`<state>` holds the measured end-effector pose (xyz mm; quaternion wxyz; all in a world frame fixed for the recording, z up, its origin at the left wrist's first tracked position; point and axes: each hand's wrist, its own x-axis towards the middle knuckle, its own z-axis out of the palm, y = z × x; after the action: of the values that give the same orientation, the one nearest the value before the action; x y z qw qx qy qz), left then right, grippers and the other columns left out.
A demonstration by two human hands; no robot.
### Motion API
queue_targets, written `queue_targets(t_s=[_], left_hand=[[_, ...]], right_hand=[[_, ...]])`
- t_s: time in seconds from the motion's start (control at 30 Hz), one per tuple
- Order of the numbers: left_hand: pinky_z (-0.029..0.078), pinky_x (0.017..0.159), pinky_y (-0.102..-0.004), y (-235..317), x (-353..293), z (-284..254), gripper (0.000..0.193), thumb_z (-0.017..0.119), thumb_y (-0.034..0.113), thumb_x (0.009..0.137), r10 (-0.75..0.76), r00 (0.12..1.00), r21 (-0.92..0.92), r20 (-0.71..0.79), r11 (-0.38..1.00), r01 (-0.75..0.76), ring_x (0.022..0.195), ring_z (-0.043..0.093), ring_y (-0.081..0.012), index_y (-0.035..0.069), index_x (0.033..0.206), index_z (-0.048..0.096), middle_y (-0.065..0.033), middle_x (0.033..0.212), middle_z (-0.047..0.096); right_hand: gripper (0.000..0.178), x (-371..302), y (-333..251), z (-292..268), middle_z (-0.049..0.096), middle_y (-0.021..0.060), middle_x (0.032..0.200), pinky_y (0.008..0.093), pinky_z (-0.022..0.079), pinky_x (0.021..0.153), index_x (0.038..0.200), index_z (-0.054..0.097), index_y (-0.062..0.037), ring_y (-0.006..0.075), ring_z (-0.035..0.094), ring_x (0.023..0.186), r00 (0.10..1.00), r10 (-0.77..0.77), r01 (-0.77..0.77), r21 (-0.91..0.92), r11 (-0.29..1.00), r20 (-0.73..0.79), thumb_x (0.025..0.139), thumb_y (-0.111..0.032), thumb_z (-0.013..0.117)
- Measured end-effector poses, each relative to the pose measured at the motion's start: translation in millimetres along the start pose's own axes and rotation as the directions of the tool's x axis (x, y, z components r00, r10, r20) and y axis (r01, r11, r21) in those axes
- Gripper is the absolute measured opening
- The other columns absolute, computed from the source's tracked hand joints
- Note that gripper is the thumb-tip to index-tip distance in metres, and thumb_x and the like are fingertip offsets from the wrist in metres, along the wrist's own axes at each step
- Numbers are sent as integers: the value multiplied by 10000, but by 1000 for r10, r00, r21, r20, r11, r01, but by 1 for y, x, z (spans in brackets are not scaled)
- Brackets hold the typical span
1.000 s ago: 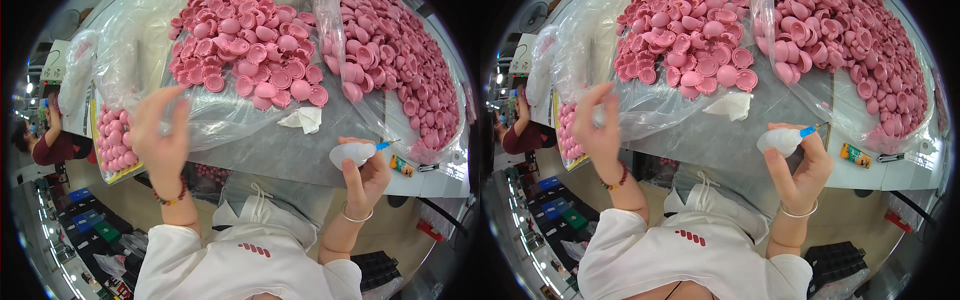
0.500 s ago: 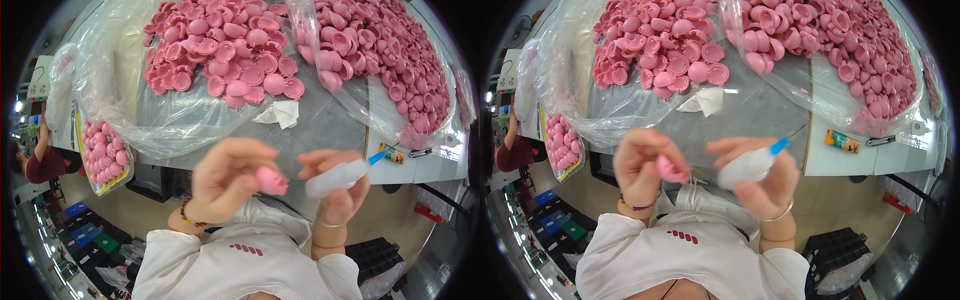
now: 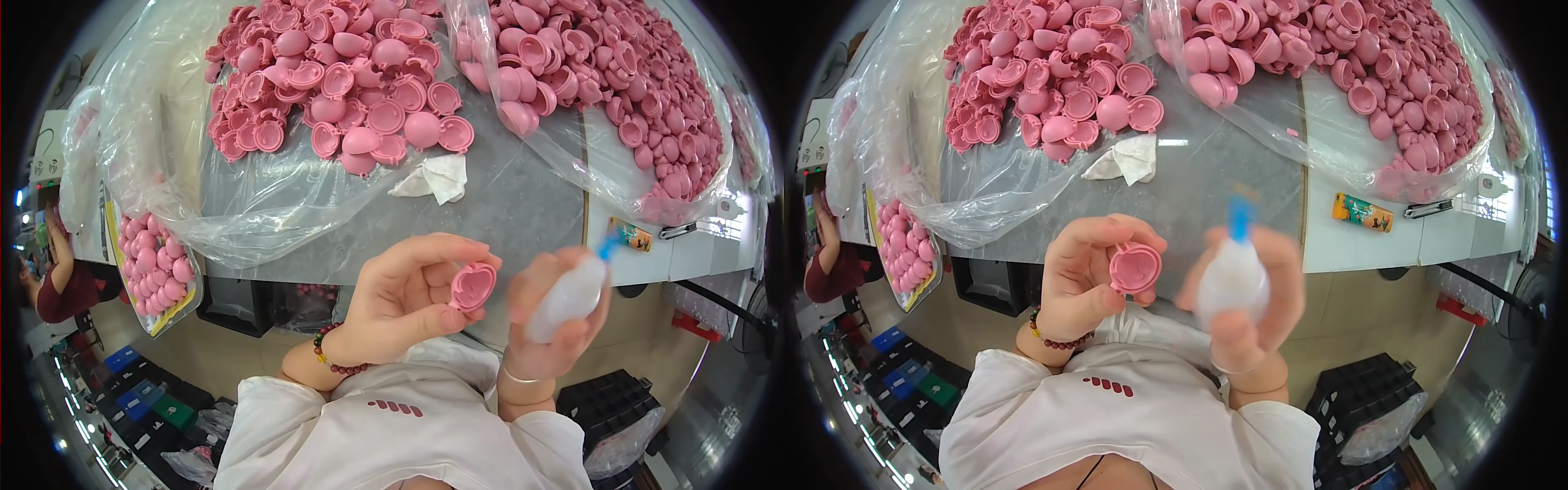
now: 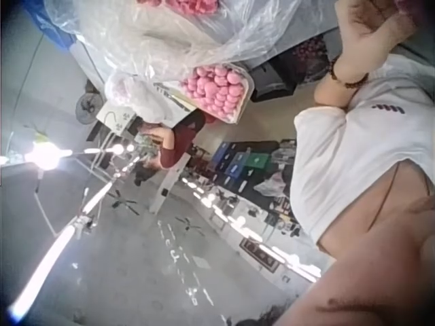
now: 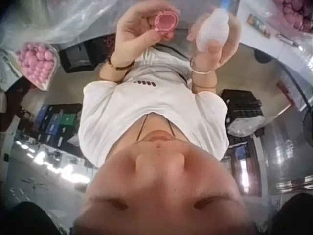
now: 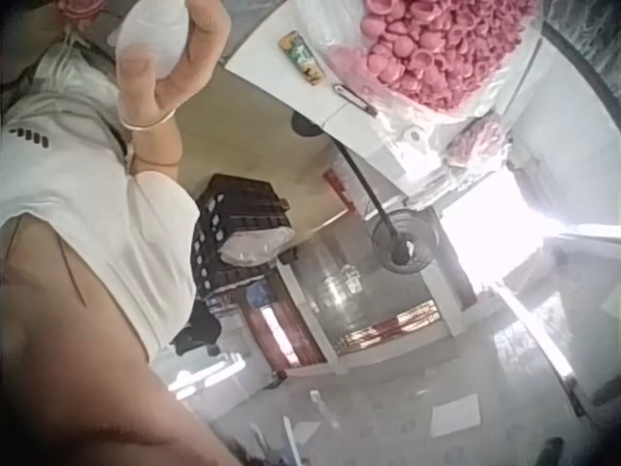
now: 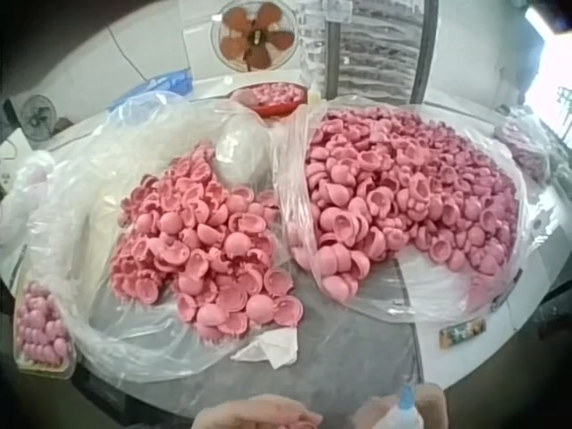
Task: Assemble pink plastic toy halves by applying glue to the rim and pressing them together.
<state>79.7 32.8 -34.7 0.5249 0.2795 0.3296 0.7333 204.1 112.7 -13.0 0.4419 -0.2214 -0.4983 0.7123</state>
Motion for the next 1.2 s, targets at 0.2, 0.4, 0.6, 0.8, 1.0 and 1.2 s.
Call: queue_targets(t_s=[0.2,0.4,0.6,0.8,1.0,1.2], left_hand=[[504,701,-302,5,-4,4,453,649,126,739,-89,994,-165,-61,983,78,817,585,-211,-7,1105,418,-251,1094,463],[493,742,-327,2,-2,3,453,643,109,742,-14,998,-58,-62,998,10,864,582,-232,-26,1104,407,-279,1093,477],[488,753,-330,1,-4,2,448,638,100,746,-6,998,-28,-60,1000,5,881,578,-237,-35,1103,405,-286,1091,479],[482,762,-330,4,-3,3,446,641,92,741,-22,999,-19,-50,1000,21,889,576,-243,-34,1104,415,-289,1089,481],[465,788,-325,6,-5,3,447,655,76,724,-27,998,-18,-57,1000,26,906,571,-242,-35,1099,436,-286,1087,487],[456,804,-323,6,-5,3,453,668,67,707,1,999,11,-53,1000,0,941,556,-247,-39,1090,451,-282,1083,492]], right_hand=[[510,16,2,-16,367,26,770,235,190,473,1031,457,18,115,269,585,933,-353,348,72,935,73,698,-322,639],[624,18,-14,-17,377,36,646,244,175,409,904,516,52,110,304,517,766,-508,629,-296,719,394,773,-555,454],[612,17,-15,-11,387,10,546,236,193,374,882,538,46,110,341,467,777,-464,621,-400,674,424,800,-546,405],[561,17,-17,-11,556,46,614,226,297,355,816,584,57,110,433,440,797,-499,602,-374,706,341,749,-498,542],[585,19,-8,-13,473,38,595,234,237,365,862,561,61,113,383,460,765,-535,643,-393,657,358,793,-509,448],[612,17,-9,-12,390,34,580,236,181,380,917,547,75,114,336,490,750,-557,661,-380,647,356,821,-505,377]])
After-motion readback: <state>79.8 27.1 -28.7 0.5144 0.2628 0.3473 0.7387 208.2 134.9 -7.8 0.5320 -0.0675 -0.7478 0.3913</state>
